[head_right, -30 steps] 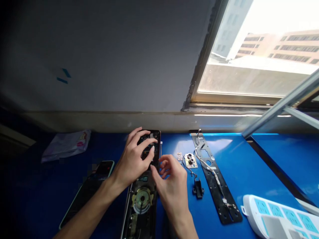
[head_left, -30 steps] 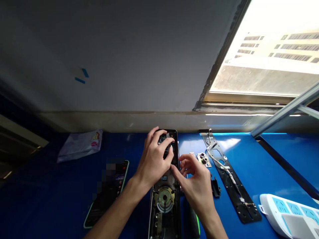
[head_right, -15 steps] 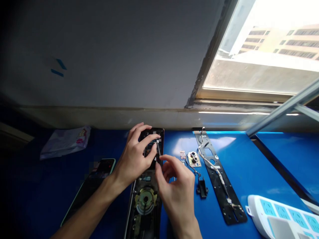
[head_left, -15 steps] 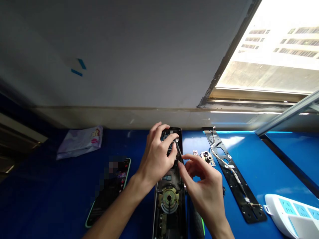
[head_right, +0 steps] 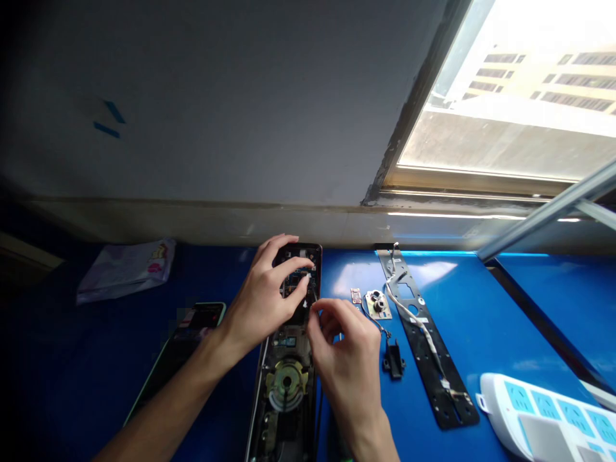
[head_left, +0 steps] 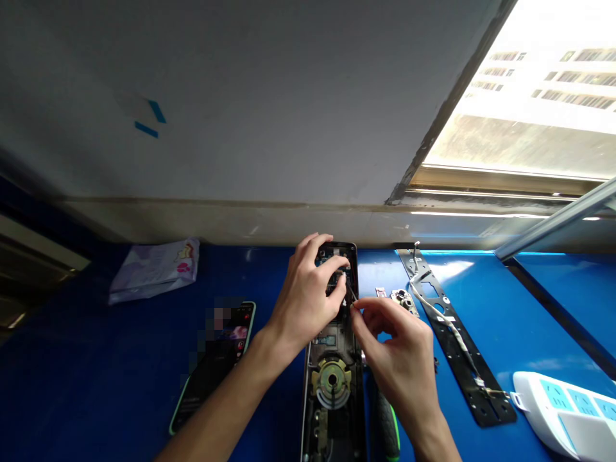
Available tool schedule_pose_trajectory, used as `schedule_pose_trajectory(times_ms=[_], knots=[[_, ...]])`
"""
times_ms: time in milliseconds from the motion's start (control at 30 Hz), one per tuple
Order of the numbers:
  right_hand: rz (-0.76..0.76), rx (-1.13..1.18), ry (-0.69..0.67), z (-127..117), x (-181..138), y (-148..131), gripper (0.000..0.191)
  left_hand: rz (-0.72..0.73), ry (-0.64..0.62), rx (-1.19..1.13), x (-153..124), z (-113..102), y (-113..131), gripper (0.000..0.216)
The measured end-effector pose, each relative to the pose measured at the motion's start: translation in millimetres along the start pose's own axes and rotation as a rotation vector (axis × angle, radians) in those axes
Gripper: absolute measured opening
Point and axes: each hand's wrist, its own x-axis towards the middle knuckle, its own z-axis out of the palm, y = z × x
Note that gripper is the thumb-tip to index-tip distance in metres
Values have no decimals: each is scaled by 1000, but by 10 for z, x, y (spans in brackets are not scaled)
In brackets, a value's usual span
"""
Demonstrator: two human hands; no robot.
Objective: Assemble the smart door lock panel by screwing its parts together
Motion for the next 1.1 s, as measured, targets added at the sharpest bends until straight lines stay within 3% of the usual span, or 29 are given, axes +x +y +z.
schedule_pose_trajectory(times_ms=[567,1100], knots=[[-142,-97,102,62,54,-9,15,6,-34,-22,35,-61,-64,22],[-241,-158,166,144,65,5,16,-6,37,-14,28,43,-57,18]])
